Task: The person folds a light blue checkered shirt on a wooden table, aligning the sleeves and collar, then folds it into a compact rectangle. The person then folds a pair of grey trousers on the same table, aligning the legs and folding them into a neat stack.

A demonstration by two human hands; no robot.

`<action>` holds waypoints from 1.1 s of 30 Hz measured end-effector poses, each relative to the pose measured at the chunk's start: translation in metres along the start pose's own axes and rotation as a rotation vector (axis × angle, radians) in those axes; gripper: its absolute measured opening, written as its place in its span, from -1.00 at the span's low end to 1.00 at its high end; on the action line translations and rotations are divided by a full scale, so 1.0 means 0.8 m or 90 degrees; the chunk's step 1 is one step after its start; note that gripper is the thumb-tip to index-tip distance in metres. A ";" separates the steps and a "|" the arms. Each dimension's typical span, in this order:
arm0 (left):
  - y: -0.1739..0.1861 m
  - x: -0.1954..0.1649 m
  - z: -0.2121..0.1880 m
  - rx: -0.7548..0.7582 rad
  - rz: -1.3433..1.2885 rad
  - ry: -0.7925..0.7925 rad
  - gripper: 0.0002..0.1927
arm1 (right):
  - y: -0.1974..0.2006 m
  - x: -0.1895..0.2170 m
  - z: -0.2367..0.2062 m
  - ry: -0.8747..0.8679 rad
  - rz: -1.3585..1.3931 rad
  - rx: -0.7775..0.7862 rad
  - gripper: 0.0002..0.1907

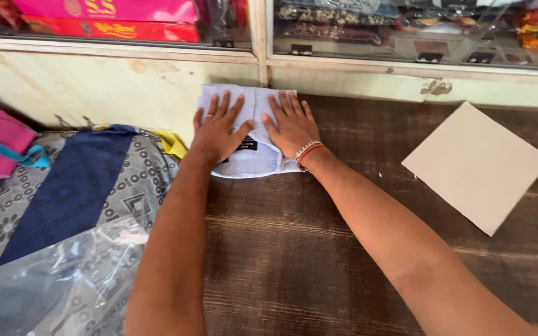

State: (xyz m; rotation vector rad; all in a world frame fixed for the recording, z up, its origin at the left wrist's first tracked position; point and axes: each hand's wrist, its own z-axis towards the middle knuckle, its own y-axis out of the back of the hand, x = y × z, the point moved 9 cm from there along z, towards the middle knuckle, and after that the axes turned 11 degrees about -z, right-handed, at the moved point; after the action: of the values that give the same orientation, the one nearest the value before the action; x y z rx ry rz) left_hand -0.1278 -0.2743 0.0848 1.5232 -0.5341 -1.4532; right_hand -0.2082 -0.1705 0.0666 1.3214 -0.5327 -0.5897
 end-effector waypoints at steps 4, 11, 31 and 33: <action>0.008 -0.005 0.005 0.040 0.052 0.031 -0.22 | 0.003 -0.009 0.013 0.022 0.157 0.001 -0.35; 0.023 -0.029 -0.018 -0.087 0.132 0.006 -0.40 | 0.047 -0.075 -0.038 -0.091 0.253 -0.188 -0.57; -0.019 -0.090 -0.087 0.037 0.017 -0.253 -0.50 | 0.066 -0.024 -0.254 0.013 0.070 -0.003 -0.60; -0.032 -0.080 -0.098 0.054 0.015 -0.216 -0.52 | 0.062 0.012 -0.268 0.140 0.038 -0.033 -0.53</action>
State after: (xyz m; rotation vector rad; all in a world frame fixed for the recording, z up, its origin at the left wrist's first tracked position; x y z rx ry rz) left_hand -0.0749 -0.1845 0.0866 1.3344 -0.8222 -1.7009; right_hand -0.0540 -0.0133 0.0791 1.2986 -0.3730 -0.4009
